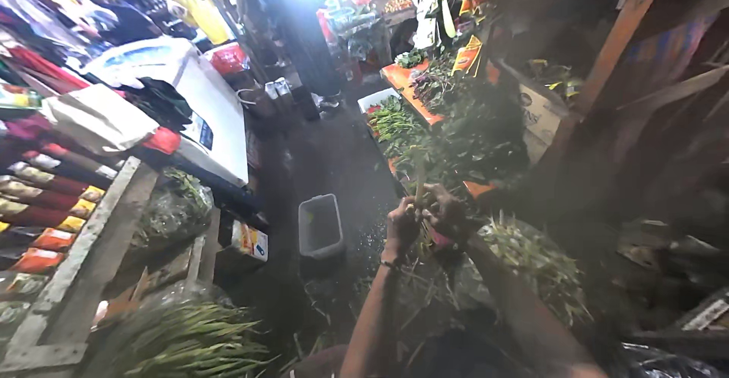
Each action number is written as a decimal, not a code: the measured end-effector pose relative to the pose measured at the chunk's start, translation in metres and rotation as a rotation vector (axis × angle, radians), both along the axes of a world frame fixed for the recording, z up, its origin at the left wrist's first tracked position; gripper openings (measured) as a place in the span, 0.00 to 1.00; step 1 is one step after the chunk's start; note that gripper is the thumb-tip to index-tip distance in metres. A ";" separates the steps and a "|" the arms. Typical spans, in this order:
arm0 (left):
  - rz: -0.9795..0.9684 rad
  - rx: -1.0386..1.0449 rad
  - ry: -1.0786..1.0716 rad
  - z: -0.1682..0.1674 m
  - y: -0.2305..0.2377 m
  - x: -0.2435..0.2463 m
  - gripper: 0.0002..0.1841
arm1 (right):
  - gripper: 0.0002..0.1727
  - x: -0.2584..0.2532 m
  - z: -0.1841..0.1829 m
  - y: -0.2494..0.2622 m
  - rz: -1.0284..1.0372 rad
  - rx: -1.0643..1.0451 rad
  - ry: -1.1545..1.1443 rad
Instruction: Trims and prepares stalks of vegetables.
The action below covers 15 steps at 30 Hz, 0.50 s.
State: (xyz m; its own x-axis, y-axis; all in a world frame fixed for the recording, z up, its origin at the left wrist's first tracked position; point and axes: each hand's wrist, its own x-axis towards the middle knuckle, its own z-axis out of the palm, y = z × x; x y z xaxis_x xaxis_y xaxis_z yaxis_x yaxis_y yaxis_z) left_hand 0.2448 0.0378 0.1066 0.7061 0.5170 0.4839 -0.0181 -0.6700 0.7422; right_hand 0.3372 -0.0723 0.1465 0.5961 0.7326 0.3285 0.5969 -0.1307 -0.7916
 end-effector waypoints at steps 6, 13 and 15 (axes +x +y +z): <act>-0.027 0.048 0.085 0.001 -0.004 -0.001 0.14 | 0.42 0.000 -0.004 0.000 -0.036 0.064 0.022; -0.110 0.077 0.169 0.010 -0.009 -0.005 0.13 | 0.54 -0.005 -0.007 0.001 -0.157 0.292 0.107; -0.154 0.044 0.268 0.016 -0.006 -0.008 0.14 | 0.53 0.001 0.000 -0.001 -0.176 0.369 0.114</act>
